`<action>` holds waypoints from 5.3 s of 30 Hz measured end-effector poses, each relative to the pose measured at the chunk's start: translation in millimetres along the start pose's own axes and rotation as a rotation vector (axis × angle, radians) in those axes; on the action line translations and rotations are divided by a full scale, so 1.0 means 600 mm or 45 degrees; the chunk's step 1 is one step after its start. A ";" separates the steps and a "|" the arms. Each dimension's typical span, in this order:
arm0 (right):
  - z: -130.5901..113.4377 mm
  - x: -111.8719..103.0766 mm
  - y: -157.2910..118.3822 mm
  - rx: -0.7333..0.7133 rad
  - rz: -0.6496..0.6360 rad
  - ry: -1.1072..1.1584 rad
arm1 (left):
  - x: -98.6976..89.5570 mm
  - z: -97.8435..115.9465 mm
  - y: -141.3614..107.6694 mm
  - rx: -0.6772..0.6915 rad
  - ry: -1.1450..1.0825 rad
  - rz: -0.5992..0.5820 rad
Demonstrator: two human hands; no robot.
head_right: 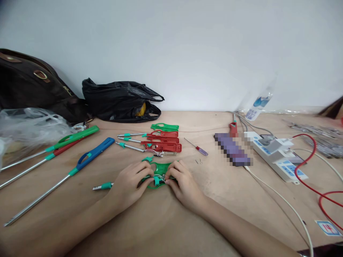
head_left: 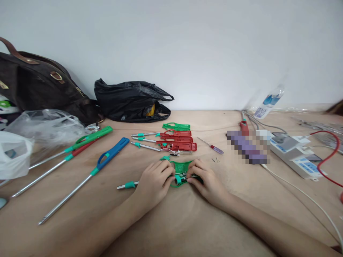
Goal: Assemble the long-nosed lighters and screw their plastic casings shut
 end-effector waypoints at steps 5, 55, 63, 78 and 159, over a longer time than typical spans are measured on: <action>-0.001 -0.001 -0.001 -0.006 0.009 -0.011 | -0.005 0.005 -0.002 -0.047 0.078 0.014; -0.007 -0.007 -0.001 -0.074 0.052 -0.073 | -0.006 0.017 0.001 0.062 0.142 0.000; -0.009 -0.005 0.000 -0.077 0.006 -0.057 | -0.003 0.013 0.000 0.081 0.097 -0.018; -0.038 0.003 -0.011 -0.323 -0.153 -0.493 | -0.010 0.028 -0.004 0.164 0.059 -0.118; -0.021 0.027 -0.006 -0.178 -0.222 -0.519 | 0.001 -0.022 0.001 -0.070 -0.062 -0.328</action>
Point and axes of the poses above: each hand's wrist, its own y-axis towards the middle knuckle, its own x-axis out of the palm, z = x × y, the point moved 7 cm from there along y, towards the middle knuckle, and after that the axes turned 6 degrees about -x, right-handed, at the moved point
